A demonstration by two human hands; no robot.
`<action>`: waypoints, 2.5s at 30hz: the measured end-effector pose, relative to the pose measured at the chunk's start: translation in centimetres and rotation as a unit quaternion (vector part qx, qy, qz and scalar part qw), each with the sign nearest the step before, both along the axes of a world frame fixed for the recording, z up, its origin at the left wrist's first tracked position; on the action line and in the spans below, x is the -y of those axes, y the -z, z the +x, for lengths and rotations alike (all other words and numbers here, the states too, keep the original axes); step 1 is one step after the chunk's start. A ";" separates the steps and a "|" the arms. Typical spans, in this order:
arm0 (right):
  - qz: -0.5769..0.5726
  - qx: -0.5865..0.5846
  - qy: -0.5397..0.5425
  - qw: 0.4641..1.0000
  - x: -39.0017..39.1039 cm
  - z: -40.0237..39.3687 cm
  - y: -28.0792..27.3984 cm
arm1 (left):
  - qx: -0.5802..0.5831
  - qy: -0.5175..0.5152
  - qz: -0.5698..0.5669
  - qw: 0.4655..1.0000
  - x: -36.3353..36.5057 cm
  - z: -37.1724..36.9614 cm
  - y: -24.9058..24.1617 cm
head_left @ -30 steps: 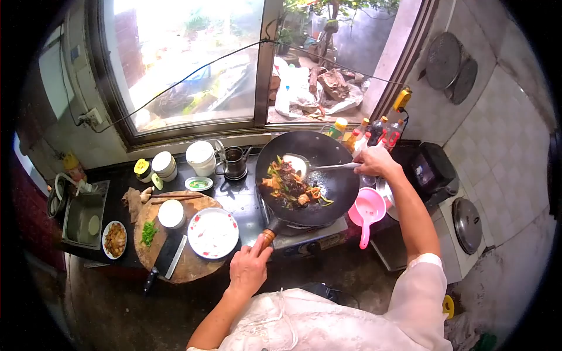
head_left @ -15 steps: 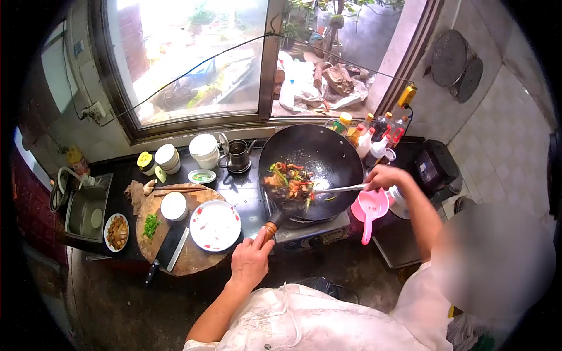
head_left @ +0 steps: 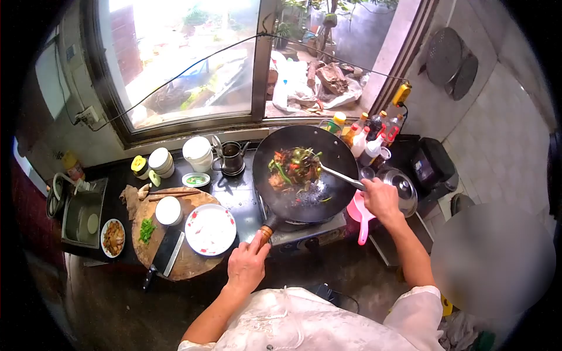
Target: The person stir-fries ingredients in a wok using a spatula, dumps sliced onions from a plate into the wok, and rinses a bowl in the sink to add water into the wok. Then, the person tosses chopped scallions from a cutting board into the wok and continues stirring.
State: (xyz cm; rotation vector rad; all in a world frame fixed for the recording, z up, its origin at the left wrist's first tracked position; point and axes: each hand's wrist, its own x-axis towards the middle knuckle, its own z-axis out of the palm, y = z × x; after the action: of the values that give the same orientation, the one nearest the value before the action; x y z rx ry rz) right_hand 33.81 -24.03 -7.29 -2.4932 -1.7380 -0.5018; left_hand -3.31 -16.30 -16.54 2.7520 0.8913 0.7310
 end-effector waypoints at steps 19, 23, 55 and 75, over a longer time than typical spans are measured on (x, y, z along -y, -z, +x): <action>0.016 0.145 -0.029 0.989 -1.0 -3.2 -1.9 | 0.001 0.003 -0.002 1.000 0.0 -0.1 -0.1; 0.031 0.187 -0.049 0.981 -4.0 -4.7 -0.3 | -0.023 0.009 -0.003 1.000 0.0 -0.2 -0.5; 0.330 -0.475 -0.464 0.671 -0.8 -23.1 6.1 | -0.342 -0.009 0.026 0.939 -5.8 1.5 -21.8; 0.285 -0.623 -0.367 0.629 3.4 -20.2 10.1 | -0.203 0.036 -0.082 0.975 -7.0 9.7 -12.6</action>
State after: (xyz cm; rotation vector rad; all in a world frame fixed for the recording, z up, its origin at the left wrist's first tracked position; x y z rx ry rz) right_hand 13.63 -27.41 -17.36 -0.8927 -1.3259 0.5699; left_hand 6.43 -9.34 -3.98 2.8084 0.8654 0.0722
